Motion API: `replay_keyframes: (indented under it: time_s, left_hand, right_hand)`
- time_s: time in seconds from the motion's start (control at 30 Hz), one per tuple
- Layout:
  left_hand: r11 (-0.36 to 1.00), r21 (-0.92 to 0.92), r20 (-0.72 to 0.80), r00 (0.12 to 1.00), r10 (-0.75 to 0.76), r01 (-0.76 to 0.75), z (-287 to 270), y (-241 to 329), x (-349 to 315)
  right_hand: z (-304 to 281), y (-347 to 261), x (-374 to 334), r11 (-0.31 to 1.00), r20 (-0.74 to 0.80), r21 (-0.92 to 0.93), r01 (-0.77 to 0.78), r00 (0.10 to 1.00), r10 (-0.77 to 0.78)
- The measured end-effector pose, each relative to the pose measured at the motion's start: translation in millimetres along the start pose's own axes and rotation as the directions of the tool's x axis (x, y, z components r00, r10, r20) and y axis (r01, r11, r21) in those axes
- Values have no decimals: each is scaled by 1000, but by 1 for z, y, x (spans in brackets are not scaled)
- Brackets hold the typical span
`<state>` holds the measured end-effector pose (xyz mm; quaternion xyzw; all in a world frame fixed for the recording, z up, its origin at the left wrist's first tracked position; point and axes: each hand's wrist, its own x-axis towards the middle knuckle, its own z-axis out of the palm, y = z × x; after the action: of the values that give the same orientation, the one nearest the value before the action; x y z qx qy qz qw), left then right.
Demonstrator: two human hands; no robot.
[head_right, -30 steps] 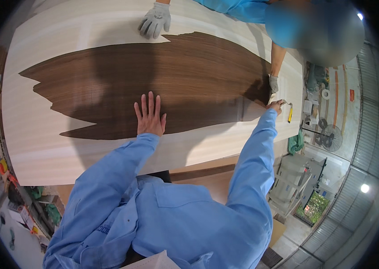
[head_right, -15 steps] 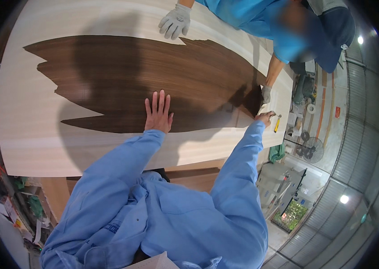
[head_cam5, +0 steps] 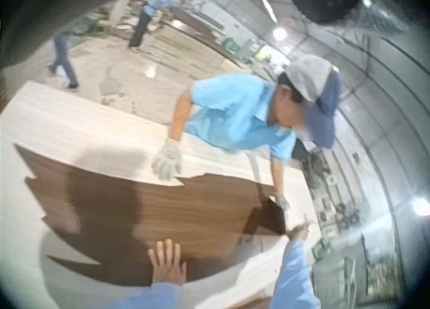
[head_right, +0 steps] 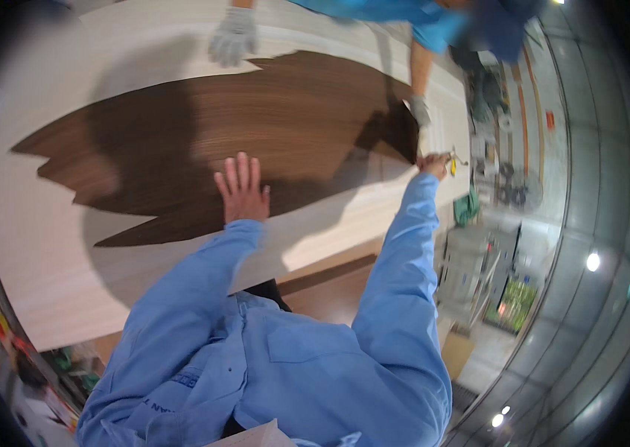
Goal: The person uses a utility knife to cut and peel a brown wood-grain vinyl sheet from a large white board. They work along the edges and across the surface, removing the vinyl in strips and sections while a coworker assists on the opposite side.
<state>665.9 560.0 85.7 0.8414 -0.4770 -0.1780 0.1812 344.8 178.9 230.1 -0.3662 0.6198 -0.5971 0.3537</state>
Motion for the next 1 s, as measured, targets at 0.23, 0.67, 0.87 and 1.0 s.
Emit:
replay_keyframes:
  time_s: [0.23,0.67,0.87,1.0]
  left_hand:
    - [990,100,-74,992,106,-99,1,-3,-7]
    - [892,327,79,949,304,-313,143,283,104]
    - [893,333,114,953,282,-304,144,329,123]
    - [882,366,120,955,273,-298,150,312,119]
  right_hand:
    - [-28,-100,69,953,159,164,254,947,-280]
    - [-218,46,462,374,157,-828,417,814,-560]
    - [-247,172,533,278,13,-956,94,960,-279]
    - [-228,185,576,213,-71,-977,15,918,-391]
